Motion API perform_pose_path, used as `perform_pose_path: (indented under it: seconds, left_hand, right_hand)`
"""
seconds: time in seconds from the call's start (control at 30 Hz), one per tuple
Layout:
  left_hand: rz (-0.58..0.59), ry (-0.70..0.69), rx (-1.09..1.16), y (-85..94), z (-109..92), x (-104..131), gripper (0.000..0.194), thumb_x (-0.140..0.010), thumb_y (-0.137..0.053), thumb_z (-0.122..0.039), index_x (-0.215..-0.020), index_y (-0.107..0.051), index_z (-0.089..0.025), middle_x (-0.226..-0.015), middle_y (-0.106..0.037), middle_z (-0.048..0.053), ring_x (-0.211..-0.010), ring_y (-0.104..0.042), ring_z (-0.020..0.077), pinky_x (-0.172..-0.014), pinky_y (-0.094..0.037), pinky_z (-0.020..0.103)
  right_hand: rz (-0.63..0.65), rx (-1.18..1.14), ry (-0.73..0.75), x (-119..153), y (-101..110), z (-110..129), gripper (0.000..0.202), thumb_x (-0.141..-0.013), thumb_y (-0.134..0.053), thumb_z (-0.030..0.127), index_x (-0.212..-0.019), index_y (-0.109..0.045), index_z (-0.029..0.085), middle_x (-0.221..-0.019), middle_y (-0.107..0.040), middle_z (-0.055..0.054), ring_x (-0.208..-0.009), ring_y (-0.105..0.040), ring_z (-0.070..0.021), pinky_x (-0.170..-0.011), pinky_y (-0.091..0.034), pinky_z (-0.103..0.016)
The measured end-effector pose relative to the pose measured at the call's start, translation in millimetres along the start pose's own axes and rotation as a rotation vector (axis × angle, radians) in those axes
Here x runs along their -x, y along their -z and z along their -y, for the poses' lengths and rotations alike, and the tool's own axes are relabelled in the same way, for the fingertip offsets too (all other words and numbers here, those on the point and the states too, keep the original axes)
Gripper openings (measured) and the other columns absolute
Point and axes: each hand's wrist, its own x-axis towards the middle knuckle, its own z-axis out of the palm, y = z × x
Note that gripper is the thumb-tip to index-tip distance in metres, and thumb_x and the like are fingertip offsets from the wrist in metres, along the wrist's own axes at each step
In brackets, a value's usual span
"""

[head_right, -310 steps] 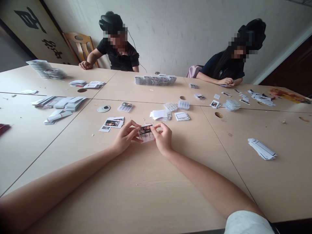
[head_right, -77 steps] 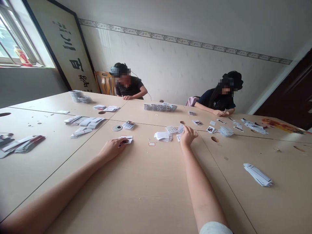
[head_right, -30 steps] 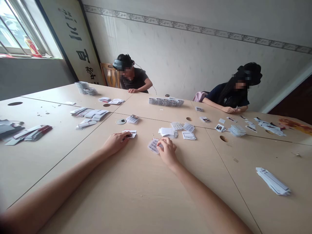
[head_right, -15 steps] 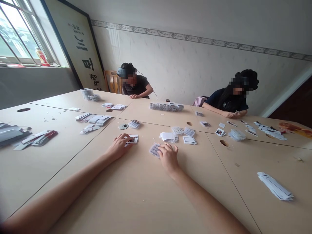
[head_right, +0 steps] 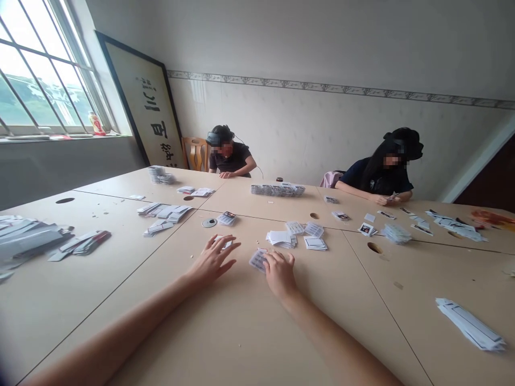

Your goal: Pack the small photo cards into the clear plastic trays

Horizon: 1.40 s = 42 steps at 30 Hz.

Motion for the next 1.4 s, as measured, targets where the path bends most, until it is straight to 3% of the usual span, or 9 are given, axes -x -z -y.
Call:
perform_pose_path:
  seconds: [0.17,0.43,0.53,0.63,0.8,0.93,1.1,1.27,1.4]
  left_hand:
    - [-0.005,-0.032,0.039,11.6,-19.4,-3.0,0.04,-0.095,-0.039,-0.03,-0.135,-0.043,-0.025,-0.136,-0.047,0.014,-0.127,-0.045,0.0234,-0.112,-0.024,0.054]
    - [-0.051,-0.045,0.133,41.0,-44.7,-15.3,0.042,-0.094,-0.043,-0.034,-0.135,-0.042,-0.025,-0.137,-0.046,0.013,-0.131,-0.04,0.0245,-0.111,-0.029,0.05]
    - [0.014,-0.019,0.171,30.7,-46.0,-20.1,0.052,-0.091,-0.049,-0.038,-0.14,-0.036,-0.025,-0.141,-0.044,0.012,-0.134,-0.038,0.0256,-0.112,-0.028,0.051]
    - [0.122,-0.01,0.182,7.7,-41.4,-24.8,0.065,-0.086,-0.056,-0.042,-0.143,-0.032,-0.024,-0.146,-0.04,0.012,-0.139,-0.031,0.0285,-0.114,-0.023,0.055]
    - [0.25,0.055,0.197,-19.9,-33.3,-28.4,0.069,-0.083,-0.058,-0.046,-0.143,-0.033,-0.023,-0.149,-0.037,0.013,-0.142,-0.026,0.0308,-0.114,-0.018,0.06]
    - [0.301,0.124,0.228,-21.6,-31.2,-27.4,0.071,-0.086,-0.05,-0.053,-0.146,-0.029,-0.022,-0.152,-0.031,0.014,-0.144,-0.021,0.0322,-0.113,-0.017,0.063]
    - [0.326,0.111,0.244,-18.7,-31.3,-27.6,0.076,-0.084,-0.05,-0.06,-0.146,-0.029,-0.022,-0.154,-0.026,0.014,-0.145,-0.015,0.0338,-0.113,-0.01,0.065]
    - [0.326,0.091,0.252,-18.9,-32.4,-27.7,0.064,-0.082,-0.053,-0.061,-0.136,-0.045,-0.028,-0.154,-0.027,0.012,-0.145,-0.015,0.0342,-0.112,-0.008,0.067]
    - [0.261,0.096,0.267,-22.4,-33.2,-26.6,0.057,-0.08,-0.056,-0.06,-0.126,-0.053,-0.025,-0.147,-0.035,0.016,-0.143,-0.021,0.0356,-0.11,-0.013,0.069]
  right_hand:
    - [0.013,-0.005,0.047,-1.7,-6.4,-4.0,0.031,-0.092,-0.041,0.011,-0.106,-0.067,0.021,-0.116,-0.068,-0.01,-0.11,-0.061,-0.0218,-0.1,-0.029,-0.044]
    - [0.022,-0.065,0.076,-4.8,3.1,2.5,0.028,-0.09,-0.043,0.009,-0.101,-0.066,0.02,-0.111,-0.069,-0.009,-0.104,-0.062,-0.022,-0.09,-0.04,-0.04]
    - [0.014,-0.113,0.092,-5.3,2.7,2.2,0.029,-0.088,-0.043,0.007,-0.103,-0.065,0.019,-0.115,-0.067,-0.01,-0.106,-0.062,-0.0225,-0.09,-0.044,-0.038]
    - [-0.023,-0.156,0.103,-5.4,-1.2,-0.6,0.034,-0.086,-0.043,0.005,-0.108,-0.065,0.017,-0.116,-0.065,-0.012,-0.11,-0.061,-0.0235,-0.093,-0.047,-0.038]
    - [-0.065,-0.219,0.171,-7.2,-6.4,-6.1,0.033,-0.085,-0.041,0.003,-0.098,-0.07,0.015,-0.11,-0.067,-0.014,-0.106,-0.064,-0.0237,-0.094,-0.05,-0.038]
    - [-0.063,-0.272,0.168,-8.8,-4.3,-6.7,0.031,-0.085,-0.043,0.004,-0.097,-0.07,0.014,-0.107,-0.067,-0.014,-0.104,-0.065,-0.0243,-0.093,-0.052,-0.04]
    - [-0.009,-0.364,0.222,-7.5,1.0,-3.1,0.032,-0.082,-0.044,0.002,-0.099,-0.068,0.016,-0.109,-0.068,-0.011,-0.111,-0.062,-0.0223,-0.096,-0.05,-0.038]
    - [-0.003,-0.369,0.238,-5.2,4.7,-1.6,0.032,-0.081,-0.044,0.001,-0.098,-0.065,0.018,-0.115,-0.065,-0.009,-0.113,-0.059,-0.0205,-0.095,-0.048,-0.036]
    - [0.006,-0.306,0.215,-4.3,7.1,-1.4,0.031,-0.08,-0.045,0.001,-0.096,-0.064,0.021,-0.117,-0.063,-0.008,-0.113,-0.058,-0.021,-0.095,-0.046,-0.038]
